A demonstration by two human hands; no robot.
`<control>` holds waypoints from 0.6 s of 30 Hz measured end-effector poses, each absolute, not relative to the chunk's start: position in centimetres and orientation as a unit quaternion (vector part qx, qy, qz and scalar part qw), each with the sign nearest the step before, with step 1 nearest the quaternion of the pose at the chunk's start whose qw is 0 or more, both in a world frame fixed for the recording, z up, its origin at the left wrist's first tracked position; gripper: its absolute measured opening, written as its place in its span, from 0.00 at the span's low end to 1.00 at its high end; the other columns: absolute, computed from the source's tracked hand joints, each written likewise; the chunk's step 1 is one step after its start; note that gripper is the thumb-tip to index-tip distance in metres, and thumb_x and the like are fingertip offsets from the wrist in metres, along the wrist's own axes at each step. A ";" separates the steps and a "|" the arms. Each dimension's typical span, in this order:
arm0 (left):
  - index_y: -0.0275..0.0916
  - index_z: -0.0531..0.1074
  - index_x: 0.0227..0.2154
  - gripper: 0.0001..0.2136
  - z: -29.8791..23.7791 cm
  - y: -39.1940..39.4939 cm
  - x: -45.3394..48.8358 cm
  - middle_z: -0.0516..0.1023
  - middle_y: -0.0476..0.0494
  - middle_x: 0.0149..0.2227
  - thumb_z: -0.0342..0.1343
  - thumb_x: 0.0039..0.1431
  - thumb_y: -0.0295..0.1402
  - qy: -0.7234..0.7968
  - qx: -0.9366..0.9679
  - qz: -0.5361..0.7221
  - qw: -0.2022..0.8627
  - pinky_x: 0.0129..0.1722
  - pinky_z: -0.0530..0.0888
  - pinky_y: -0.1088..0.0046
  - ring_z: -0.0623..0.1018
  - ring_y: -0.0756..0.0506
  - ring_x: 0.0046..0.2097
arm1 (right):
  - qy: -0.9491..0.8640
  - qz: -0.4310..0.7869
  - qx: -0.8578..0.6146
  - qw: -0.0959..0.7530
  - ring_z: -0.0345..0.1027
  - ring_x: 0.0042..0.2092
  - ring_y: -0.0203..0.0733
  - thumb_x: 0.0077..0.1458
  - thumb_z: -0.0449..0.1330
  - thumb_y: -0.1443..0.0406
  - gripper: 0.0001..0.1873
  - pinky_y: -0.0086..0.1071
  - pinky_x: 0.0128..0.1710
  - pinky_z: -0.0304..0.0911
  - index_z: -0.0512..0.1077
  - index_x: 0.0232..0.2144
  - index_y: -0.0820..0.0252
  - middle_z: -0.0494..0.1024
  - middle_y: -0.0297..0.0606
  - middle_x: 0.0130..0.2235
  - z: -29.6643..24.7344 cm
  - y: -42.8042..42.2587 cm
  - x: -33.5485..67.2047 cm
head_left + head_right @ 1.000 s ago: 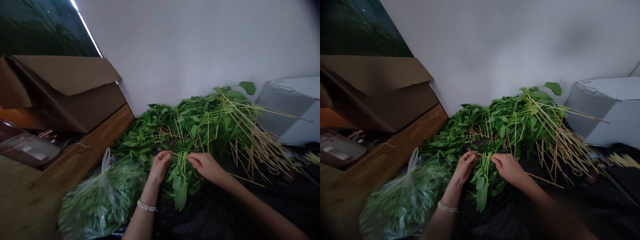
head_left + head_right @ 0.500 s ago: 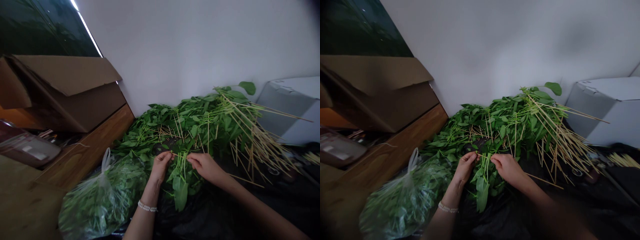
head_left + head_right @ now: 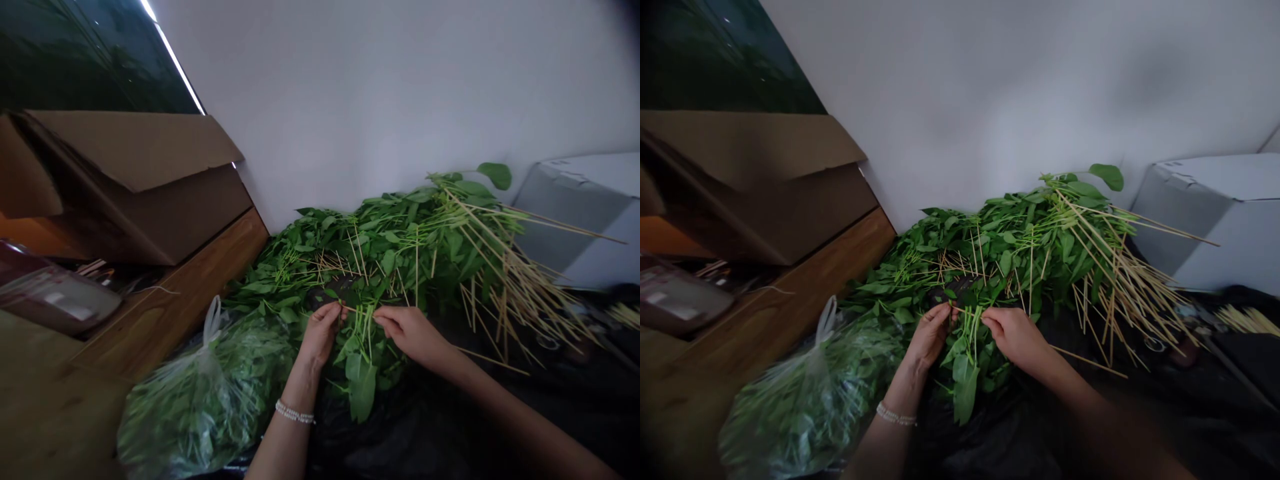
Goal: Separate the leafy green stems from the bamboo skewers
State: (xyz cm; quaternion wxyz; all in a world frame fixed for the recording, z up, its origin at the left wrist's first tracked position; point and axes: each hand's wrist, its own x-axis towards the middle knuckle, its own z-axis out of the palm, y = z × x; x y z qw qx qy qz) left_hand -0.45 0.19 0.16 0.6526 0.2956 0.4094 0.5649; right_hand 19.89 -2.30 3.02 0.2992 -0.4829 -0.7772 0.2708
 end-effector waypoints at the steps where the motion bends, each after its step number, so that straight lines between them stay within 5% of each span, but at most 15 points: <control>1: 0.34 0.79 0.29 0.16 0.1 0.2 -0.5 0.80 0.46 0.28 0.73 0.35 0.35 0.409 0.294 0.565 0.653 0.31 0.70 0.80 0.75 0.54 0.28 | -0.777 0.272 -0.484 0.298 0.68 0.31 0.38 0.60 0.48 0.62 0.16 0.29 0.32 0.58 0.75 0.33 0.57 0.76 0.35 0.29 3.0 -2.3 19.9; 18: 0.34 0.79 0.28 0.15 0.2 0.1 -0.4 0.79 0.46 0.28 0.72 0.36 0.36 0.410 0.313 0.562 0.646 0.31 0.70 0.80 0.74 0.54 0.28 | -0.778 0.263 -0.485 0.300 0.69 0.30 0.38 0.60 0.48 0.62 0.15 0.29 0.32 0.58 0.75 0.33 0.56 0.77 0.35 0.29 2.9 -2.3 20.0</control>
